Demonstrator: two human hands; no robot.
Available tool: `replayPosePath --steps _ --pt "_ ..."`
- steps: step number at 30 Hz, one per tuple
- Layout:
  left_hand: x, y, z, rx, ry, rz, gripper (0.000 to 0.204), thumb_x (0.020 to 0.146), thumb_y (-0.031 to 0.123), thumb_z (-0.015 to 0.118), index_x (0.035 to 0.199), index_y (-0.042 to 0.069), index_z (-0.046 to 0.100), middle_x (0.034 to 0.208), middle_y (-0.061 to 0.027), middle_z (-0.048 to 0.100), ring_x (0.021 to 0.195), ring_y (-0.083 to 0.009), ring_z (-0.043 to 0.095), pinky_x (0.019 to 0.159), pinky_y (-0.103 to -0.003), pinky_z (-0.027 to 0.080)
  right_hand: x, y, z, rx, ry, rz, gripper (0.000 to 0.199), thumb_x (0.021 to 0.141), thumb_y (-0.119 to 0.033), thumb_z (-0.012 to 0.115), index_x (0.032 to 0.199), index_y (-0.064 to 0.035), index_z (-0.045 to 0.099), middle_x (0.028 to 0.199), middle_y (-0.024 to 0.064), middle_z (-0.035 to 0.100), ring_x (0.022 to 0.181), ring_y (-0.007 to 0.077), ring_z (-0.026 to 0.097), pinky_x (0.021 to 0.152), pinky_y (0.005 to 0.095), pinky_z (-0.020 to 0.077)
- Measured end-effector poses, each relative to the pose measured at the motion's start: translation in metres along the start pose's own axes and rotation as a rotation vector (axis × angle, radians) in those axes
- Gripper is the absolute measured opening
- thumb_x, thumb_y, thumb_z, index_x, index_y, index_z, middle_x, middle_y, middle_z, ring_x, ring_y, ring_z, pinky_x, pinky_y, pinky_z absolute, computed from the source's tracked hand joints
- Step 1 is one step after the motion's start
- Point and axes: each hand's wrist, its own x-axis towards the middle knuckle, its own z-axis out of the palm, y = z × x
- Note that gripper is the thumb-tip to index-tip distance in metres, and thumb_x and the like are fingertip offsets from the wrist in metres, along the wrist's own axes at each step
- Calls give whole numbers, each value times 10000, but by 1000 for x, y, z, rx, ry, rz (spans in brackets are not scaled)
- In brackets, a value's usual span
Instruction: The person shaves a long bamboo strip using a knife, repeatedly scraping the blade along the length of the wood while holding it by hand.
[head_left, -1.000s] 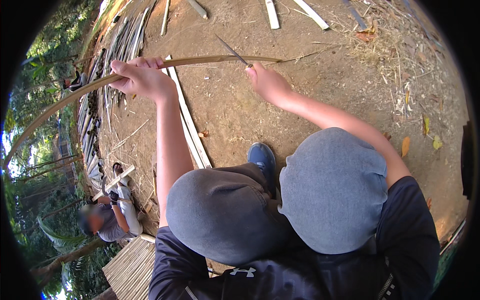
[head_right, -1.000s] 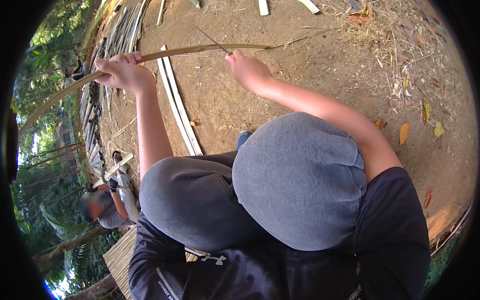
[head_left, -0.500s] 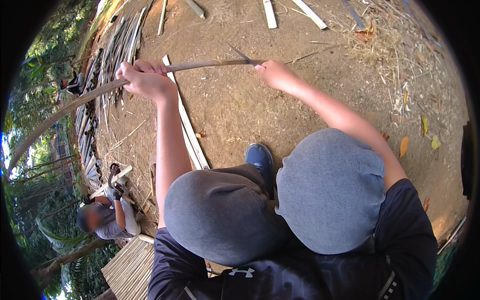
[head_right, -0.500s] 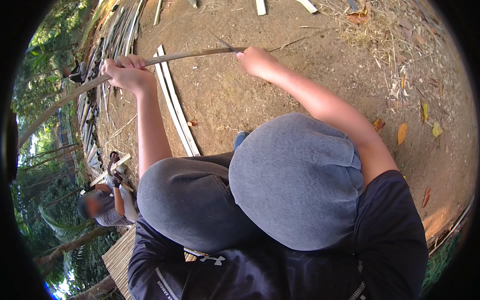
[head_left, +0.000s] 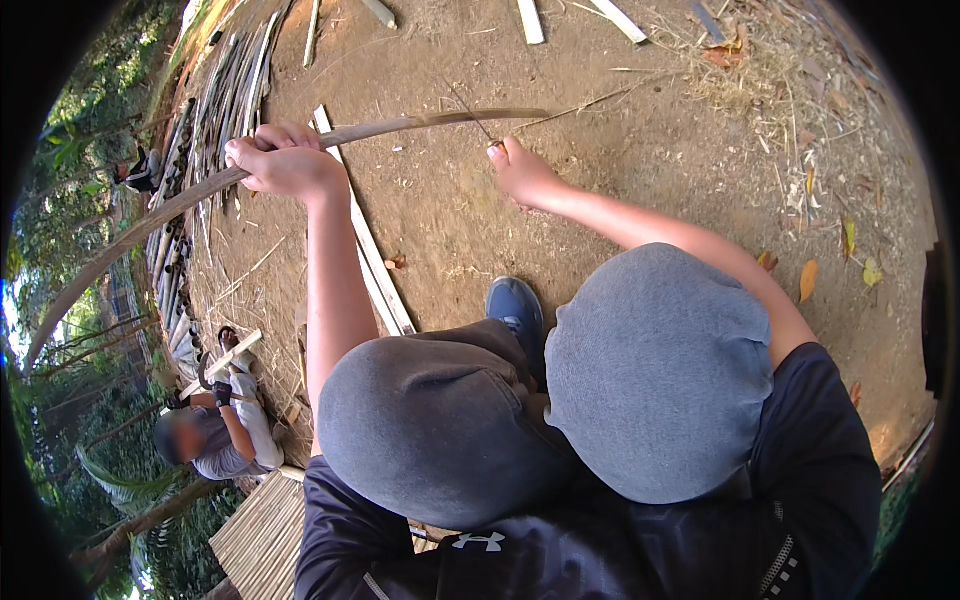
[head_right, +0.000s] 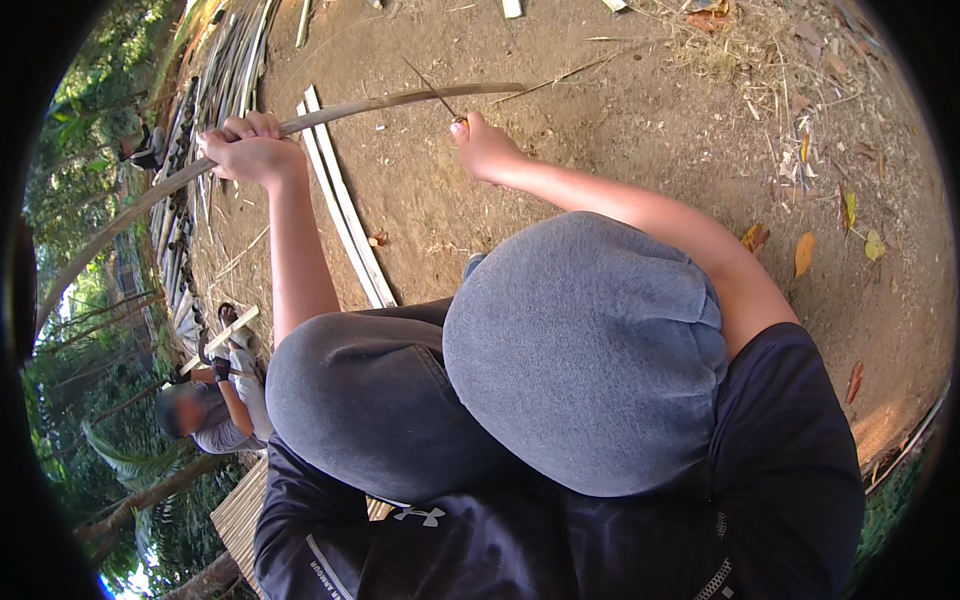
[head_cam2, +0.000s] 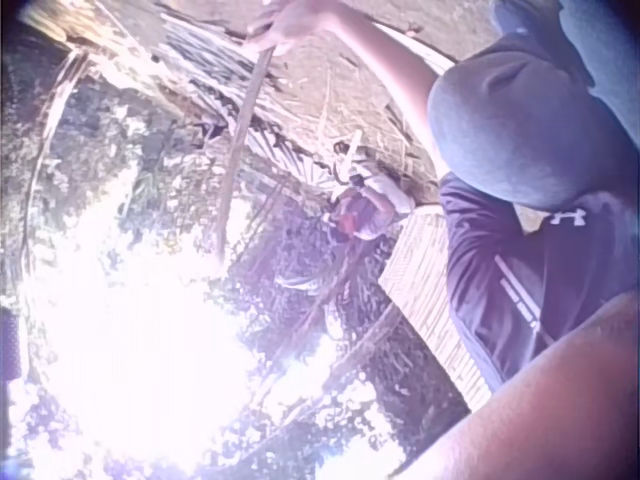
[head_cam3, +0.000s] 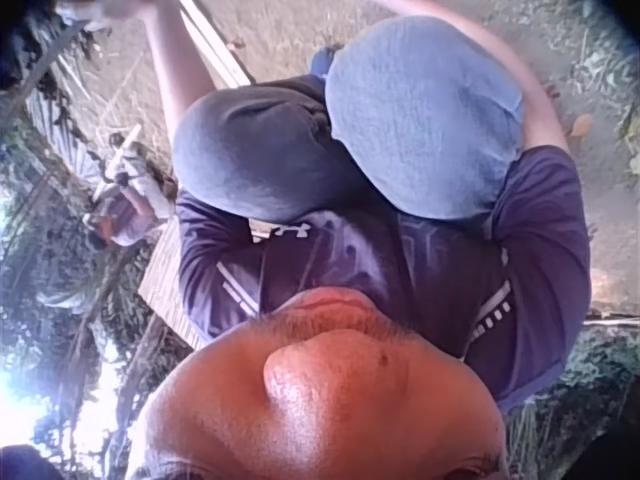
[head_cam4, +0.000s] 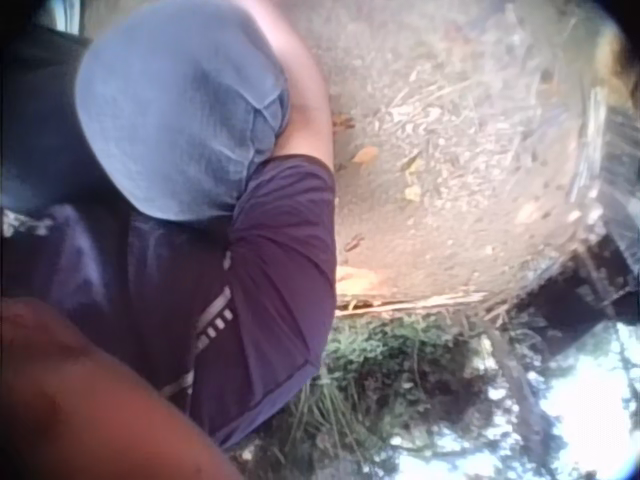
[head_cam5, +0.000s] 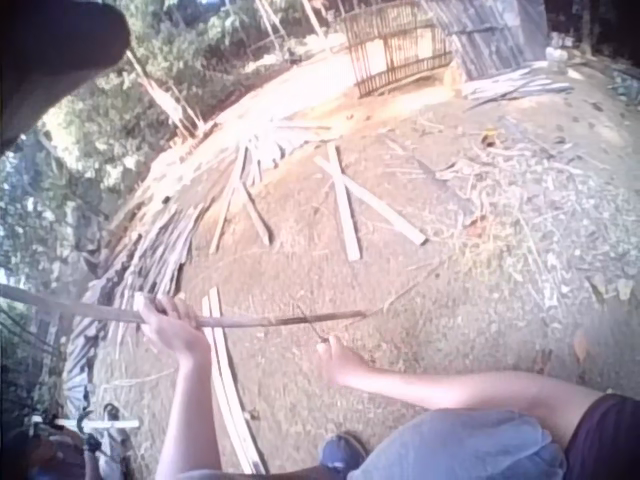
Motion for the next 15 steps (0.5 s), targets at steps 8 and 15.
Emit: replayPosePath --steps 8,15 --pt "-7 6 13 -29 -40 40 325 1031 289 320 755 151 219 525 27 261 432 -93 191 392 -290 174 1 -7 13 -30 57 -285 382 1085 -365 324 1094 3 428 616 43 460 472 161 460 481 374 384" --pt "6 -3 3 -42 -57 52 321 1062 346 343 820 160 247 523 34 282 427 -78 218 390 -283 189 17 12 19 -78 149 -252 357 1088 -333 322 1066 5 435 562 36 443 448 172 431 458 377 365"
